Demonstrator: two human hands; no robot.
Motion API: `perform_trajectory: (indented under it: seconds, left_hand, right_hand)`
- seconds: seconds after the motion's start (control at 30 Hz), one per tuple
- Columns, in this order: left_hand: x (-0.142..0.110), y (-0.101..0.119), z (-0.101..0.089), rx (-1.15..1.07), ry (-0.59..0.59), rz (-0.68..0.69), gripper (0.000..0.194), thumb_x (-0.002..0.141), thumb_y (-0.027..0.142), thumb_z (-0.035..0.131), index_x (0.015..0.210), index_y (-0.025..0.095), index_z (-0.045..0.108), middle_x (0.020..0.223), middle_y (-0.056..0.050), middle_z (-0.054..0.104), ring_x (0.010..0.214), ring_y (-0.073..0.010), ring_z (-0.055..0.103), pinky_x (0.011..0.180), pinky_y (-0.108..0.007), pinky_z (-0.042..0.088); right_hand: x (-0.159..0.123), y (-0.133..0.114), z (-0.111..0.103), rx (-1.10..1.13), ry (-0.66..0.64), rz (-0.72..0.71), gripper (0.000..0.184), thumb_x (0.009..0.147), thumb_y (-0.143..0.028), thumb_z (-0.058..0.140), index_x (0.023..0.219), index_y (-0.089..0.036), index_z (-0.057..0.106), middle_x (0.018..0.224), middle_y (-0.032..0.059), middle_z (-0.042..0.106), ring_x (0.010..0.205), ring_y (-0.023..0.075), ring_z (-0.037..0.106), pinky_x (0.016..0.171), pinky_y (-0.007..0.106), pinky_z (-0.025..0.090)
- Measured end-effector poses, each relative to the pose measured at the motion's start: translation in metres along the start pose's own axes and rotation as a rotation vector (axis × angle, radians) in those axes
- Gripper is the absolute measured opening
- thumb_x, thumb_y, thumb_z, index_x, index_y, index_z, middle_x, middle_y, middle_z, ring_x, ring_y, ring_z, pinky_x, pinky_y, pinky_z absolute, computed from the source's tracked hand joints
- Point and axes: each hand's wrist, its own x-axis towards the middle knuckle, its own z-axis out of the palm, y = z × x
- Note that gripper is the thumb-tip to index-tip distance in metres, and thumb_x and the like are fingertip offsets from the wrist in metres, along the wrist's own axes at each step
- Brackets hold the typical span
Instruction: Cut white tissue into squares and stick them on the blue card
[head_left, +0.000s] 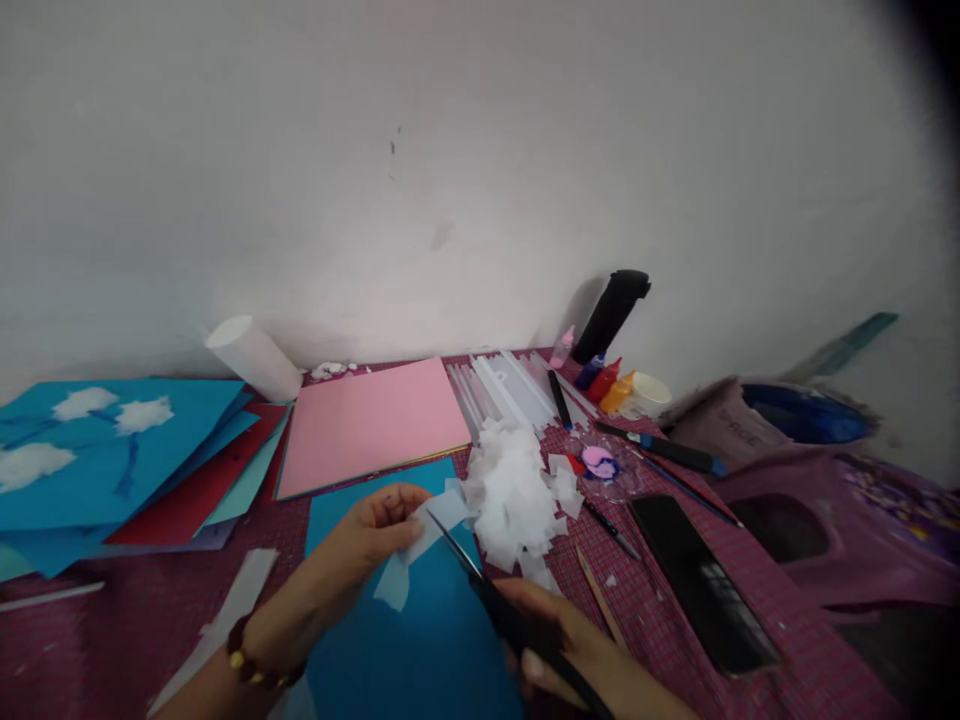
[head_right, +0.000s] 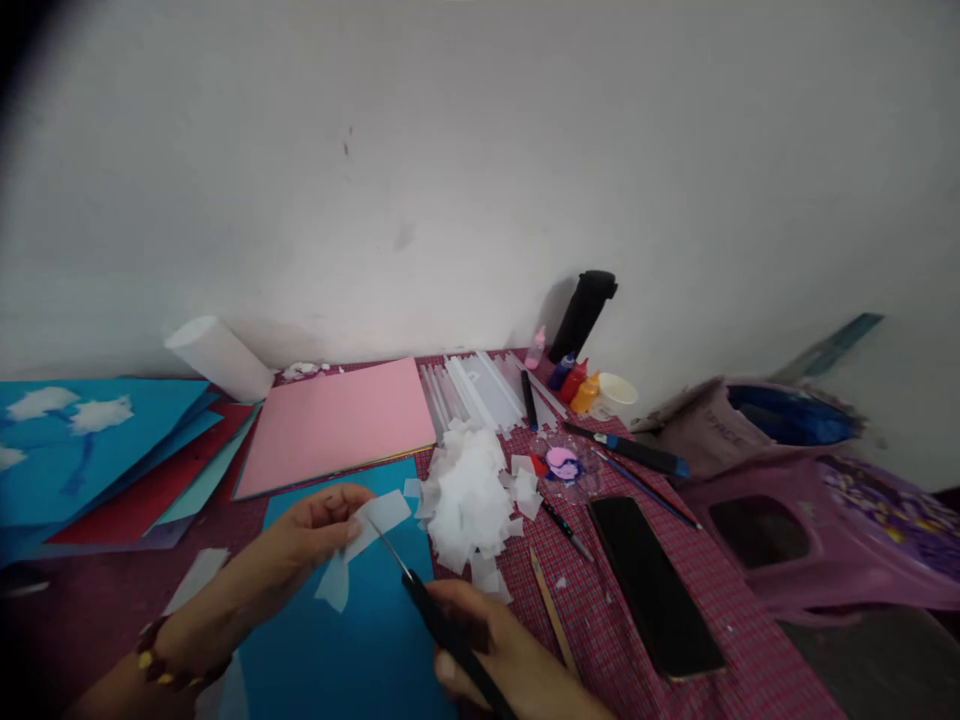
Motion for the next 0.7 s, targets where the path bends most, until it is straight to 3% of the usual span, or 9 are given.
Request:
perform_trajectory:
  seconds: [0.2, 0.43, 0.7]
  left_hand:
    - [0.014, -0.010, 0.006, 0.078, 0.103, 0.036, 0.041, 0.063, 0.031, 0.077, 0.097, 0.017, 0.060, 0.064, 0.004, 0.057, 0.053, -0.0093, 0.049, 0.053, -0.022, 0.036]
    - [0.025, -0.009, 0.018, 0.167, 0.093, 0.084, 0.065, 0.064, 0.030, 0.071, 0.124, 0.016, 0.048, 0.060, 0.008, 0.046, 0.050, -0.0080, 0.042, 0.050, -0.022, 0.029]
    - [0.033, -0.006, 0.032, 0.141, 0.098, 0.087, 0.066, 0.063, 0.029, 0.071, 0.124, 0.015, 0.046, 0.060, 0.009, 0.046, 0.051, -0.0084, 0.041, 0.050, -0.022, 0.029]
  right_hand:
    - [0.000, 0.011, -0.003, 0.042, 0.055, 0.003, 0.069, 0.074, -0.064, 0.063, 0.128, -0.023, 0.051, 0.082, 0.0008, 0.054, 0.062, 0.0112, 0.049, 0.059, 0.025, 0.037]
    - [-0.001, 0.010, -0.009, 0.065, 0.086, -0.016, 0.070, 0.073, -0.065, 0.063, 0.124, -0.019, 0.053, 0.073, -0.0005, 0.054, 0.050, 0.0069, 0.045, 0.048, 0.020, 0.031]
    - [-0.004, 0.016, -0.018, 0.051, 0.135, -0.035, 0.069, 0.076, -0.063, 0.062, 0.126, -0.017, 0.052, 0.072, -0.0010, 0.054, 0.046, 0.0046, 0.042, 0.044, 0.018, 0.029]
